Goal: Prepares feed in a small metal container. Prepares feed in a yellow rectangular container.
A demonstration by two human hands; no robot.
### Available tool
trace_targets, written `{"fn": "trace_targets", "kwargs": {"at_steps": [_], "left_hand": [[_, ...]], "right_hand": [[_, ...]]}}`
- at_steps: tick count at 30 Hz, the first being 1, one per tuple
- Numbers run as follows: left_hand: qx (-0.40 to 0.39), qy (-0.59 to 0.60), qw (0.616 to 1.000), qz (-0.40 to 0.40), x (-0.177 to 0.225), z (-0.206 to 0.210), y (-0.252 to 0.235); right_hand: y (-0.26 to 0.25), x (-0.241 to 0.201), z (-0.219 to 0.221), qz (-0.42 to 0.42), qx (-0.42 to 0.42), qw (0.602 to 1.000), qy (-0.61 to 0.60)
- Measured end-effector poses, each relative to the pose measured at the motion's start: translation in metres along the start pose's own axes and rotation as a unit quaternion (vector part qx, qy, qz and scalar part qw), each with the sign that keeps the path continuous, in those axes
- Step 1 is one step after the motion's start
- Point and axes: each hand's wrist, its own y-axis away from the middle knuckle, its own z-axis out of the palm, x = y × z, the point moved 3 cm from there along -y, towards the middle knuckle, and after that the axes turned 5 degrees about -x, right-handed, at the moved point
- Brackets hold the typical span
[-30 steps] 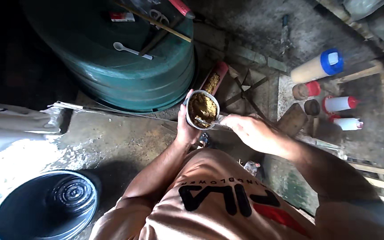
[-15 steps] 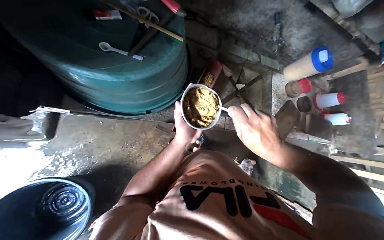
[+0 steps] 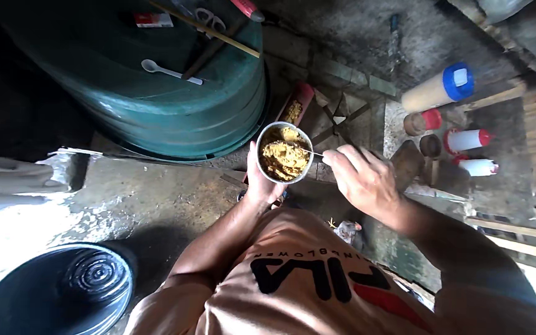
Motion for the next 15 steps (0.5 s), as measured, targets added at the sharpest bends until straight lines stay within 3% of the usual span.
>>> {"fn": "trace_targets", "kwargs": {"at_steps": [10,15], "left_hand": [[-0.005,-0.002,1.000,-0.027,-0.002,-0.007,-0.003],[-0.010,0.028,0.994,-0.105,0.000,-0.009,0.000]], "right_hand": [[-0.011,0.007,-0.001,-0.089,-0.047,0.995,0.025],[-0.024,0.014,-0.029,-0.180,-0.062,0.978,0.083]]}}
